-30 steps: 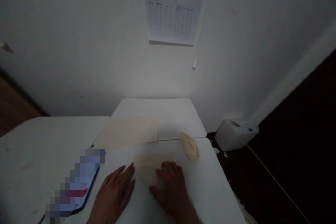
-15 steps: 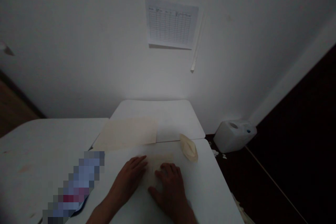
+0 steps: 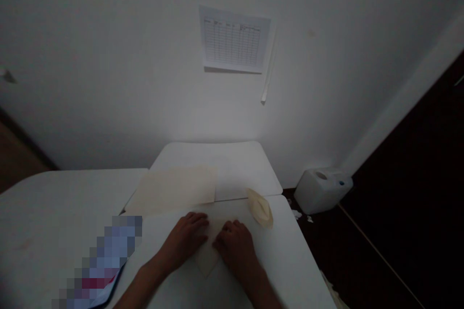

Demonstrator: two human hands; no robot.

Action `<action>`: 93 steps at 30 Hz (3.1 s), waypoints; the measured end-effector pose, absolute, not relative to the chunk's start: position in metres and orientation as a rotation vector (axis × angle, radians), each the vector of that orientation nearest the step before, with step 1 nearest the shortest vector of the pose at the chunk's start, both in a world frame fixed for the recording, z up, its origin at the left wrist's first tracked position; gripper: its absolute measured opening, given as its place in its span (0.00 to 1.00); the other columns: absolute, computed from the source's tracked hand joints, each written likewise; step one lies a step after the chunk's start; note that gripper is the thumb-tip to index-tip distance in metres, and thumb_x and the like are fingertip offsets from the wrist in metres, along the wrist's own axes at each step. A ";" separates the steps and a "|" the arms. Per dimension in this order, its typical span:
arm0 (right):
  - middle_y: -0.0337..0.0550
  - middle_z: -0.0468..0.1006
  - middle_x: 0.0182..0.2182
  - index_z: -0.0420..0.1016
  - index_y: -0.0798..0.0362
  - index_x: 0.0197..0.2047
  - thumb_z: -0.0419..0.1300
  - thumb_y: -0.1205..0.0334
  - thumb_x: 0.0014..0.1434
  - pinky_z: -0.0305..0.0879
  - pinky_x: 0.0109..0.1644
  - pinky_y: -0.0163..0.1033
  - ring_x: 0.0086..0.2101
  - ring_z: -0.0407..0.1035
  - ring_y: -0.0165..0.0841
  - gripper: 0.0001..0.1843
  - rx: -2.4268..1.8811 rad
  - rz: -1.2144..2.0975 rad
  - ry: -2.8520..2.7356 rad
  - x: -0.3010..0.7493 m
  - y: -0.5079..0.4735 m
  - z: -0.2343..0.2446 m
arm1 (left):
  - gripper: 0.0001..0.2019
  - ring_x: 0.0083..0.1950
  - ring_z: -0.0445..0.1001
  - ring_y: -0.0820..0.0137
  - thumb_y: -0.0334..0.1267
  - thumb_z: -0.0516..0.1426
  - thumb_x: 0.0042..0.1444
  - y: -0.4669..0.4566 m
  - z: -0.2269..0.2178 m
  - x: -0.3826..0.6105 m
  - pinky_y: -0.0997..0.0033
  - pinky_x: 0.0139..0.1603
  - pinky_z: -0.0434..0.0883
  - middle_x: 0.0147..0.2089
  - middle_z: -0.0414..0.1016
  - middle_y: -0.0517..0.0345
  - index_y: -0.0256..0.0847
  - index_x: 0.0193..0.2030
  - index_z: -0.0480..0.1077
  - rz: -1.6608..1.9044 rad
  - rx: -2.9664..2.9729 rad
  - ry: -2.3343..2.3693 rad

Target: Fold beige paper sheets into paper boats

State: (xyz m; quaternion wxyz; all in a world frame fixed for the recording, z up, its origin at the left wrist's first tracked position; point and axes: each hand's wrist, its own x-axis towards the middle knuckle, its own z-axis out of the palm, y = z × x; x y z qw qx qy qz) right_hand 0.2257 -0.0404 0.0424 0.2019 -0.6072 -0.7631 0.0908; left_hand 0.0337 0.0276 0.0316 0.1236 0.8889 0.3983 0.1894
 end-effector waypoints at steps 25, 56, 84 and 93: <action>0.45 0.72 0.51 0.70 0.45 0.57 0.70 0.53 0.49 0.58 0.55 0.45 0.50 0.65 0.42 0.32 -1.650 0.330 -2.192 0.238 -0.013 0.059 | 0.18 0.54 0.68 0.59 0.33 0.62 0.50 0.030 0.041 0.033 0.59 0.54 0.64 0.51 0.71 0.52 0.45 0.50 0.71 0.506 2.573 1.225; 0.43 0.72 0.49 0.73 0.45 0.54 0.73 0.54 0.47 0.57 0.55 0.45 0.48 0.64 0.42 0.30 -1.561 0.290 -2.212 0.242 -0.015 0.050 | 0.18 0.54 0.68 0.58 0.31 0.62 0.51 0.026 0.032 0.029 0.56 0.55 0.63 0.52 0.72 0.52 0.43 0.50 0.70 0.622 2.588 1.142; 0.38 0.77 0.36 0.81 0.45 0.38 0.64 0.58 0.59 0.60 0.43 0.36 0.38 0.69 0.33 0.04 -1.464 0.240 -2.363 0.246 -0.012 0.035 | 0.06 0.42 0.70 0.65 0.30 0.60 0.54 0.032 0.035 0.027 0.67 0.43 0.64 0.36 0.73 0.57 0.46 0.34 0.78 0.497 2.649 1.013; 0.40 0.75 0.39 0.78 0.44 0.43 0.63 0.65 0.61 0.59 0.46 0.38 0.40 0.65 0.35 0.08 -1.411 0.098 -2.404 0.247 -0.022 0.028 | 0.14 0.45 0.69 0.63 0.25 0.58 0.56 0.021 0.025 0.019 0.60 0.48 0.66 0.43 0.73 0.55 0.47 0.44 0.76 0.565 2.698 0.955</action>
